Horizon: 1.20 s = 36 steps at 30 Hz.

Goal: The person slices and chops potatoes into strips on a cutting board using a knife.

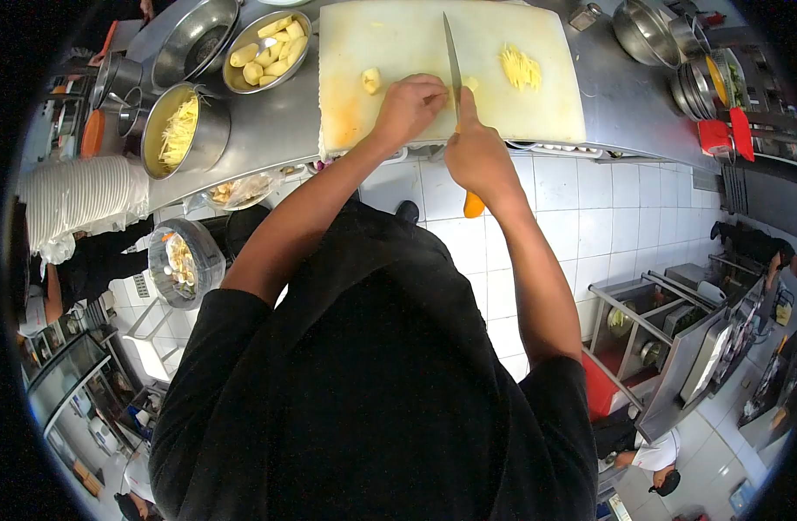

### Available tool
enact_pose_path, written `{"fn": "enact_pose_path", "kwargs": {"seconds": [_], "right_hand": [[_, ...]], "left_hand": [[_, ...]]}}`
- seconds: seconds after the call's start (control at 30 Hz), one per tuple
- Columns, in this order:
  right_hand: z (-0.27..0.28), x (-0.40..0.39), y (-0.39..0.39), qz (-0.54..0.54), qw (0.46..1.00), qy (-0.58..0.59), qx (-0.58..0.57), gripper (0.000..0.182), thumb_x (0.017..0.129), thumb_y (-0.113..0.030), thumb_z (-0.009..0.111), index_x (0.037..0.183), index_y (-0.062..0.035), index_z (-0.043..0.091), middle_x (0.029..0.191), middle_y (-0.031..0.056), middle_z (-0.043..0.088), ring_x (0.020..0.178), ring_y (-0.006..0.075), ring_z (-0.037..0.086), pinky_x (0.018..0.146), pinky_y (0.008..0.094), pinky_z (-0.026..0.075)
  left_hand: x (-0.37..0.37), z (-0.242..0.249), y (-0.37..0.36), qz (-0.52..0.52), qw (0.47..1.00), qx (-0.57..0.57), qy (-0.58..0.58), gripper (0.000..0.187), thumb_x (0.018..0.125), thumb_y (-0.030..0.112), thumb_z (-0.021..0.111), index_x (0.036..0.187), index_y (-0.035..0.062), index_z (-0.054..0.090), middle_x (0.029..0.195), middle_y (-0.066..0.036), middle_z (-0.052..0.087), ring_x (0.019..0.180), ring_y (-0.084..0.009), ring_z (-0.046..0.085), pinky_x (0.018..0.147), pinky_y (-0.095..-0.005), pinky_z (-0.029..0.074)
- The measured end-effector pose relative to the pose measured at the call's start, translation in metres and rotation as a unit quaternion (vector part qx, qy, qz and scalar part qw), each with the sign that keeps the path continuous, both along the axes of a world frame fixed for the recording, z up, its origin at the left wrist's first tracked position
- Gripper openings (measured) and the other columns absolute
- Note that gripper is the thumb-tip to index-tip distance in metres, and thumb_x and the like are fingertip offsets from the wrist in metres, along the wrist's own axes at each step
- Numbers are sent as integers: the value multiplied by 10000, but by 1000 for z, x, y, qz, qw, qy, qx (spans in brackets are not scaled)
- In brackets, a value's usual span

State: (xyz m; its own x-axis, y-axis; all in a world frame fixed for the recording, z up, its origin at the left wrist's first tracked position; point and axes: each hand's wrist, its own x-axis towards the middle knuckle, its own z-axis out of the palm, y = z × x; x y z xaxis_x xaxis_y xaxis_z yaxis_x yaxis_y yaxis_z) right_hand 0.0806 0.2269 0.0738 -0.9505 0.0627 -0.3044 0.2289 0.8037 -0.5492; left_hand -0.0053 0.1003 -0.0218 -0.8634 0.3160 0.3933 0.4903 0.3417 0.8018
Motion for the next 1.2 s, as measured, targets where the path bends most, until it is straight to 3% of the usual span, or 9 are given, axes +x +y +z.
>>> {"fn": "enact_pose_path", "kwargs": {"seconds": [0.07,0.17,0.27,0.37,0.47,0.57,0.67,0.77,1.2], "right_hand": [[-9,-6,-2,8,1000,10,2,703,889,-92,465,1522,20,179,880,335,658,867,487,647,824,523,491],[-30,-17,2,19,999,51,6,712,890,-99,469,1528,9,173,869,328,659,840,479,650,808,524,496],[-34,-20,12,-6,1000,22,-20,691,916,-94,453,1554,-66,190,826,246,671,548,292,634,629,413,538],[25,-10,-1,-39,995,-72,-59,682,923,-99,448,1555,-69,194,833,232,668,528,269,616,615,401,533],[23,-6,2,3,998,-57,-13,706,886,-101,450,1533,-7,183,916,340,661,886,476,652,850,513,487],[16,-2,1,-7,999,-38,7,676,923,-94,431,1556,-71,195,819,234,660,522,264,608,606,401,528],[8,1,0,-6,1000,-17,6,690,909,-83,433,1554,-70,189,802,255,659,554,312,631,641,433,527],[12,-1,-3,16,1000,-21,1,704,885,-87,466,1520,25,182,896,324,665,882,478,649,846,514,491],[6,-18,5,-4,999,-34,-30,721,878,-117,462,1539,-26,189,906,328,665,872,457,657,821,492,505]], "left_hand": [[-1,0,0,-1,1000,1,-6,116,826,67,661,898,4,725,974,-120,708,776,-296,677,713,-351,553],[-2,-1,-2,-1,1000,2,-6,119,823,69,659,897,4,725,973,-122,708,794,-298,677,730,-353,550],[-4,-2,1,0,1000,5,8,120,815,63,663,897,3,726,972,-126,708,812,-300,678,743,-353,548],[-1,-3,0,4,1000,-8,18,119,811,58,666,898,2,727,971,-128,709,821,-301,680,745,-351,549],[-2,-2,1,1,1000,-7,8,118,813,56,669,899,1,727,971,-128,710,819,-302,681,742,-351,550],[-2,-3,0,0,1000,1,9,118,814,56,671,902,1,728,971,-127,710,807,-302,681,734,-353,552],[-2,-4,1,5,1000,3,11,118,814,57,673,903,3,728,974,-126,709,797,-300,680,726,-353,553],[-1,-2,0,5,1000,0,18,119,815,61,671,902,5,729,977,-125,710,791,-296,680,723,-352,553],[-1,-2,-1,3,1000,-6,13,110,800,55,672,884,6,723,956,-119,706,790,-306,674,728,-360,548]]}}
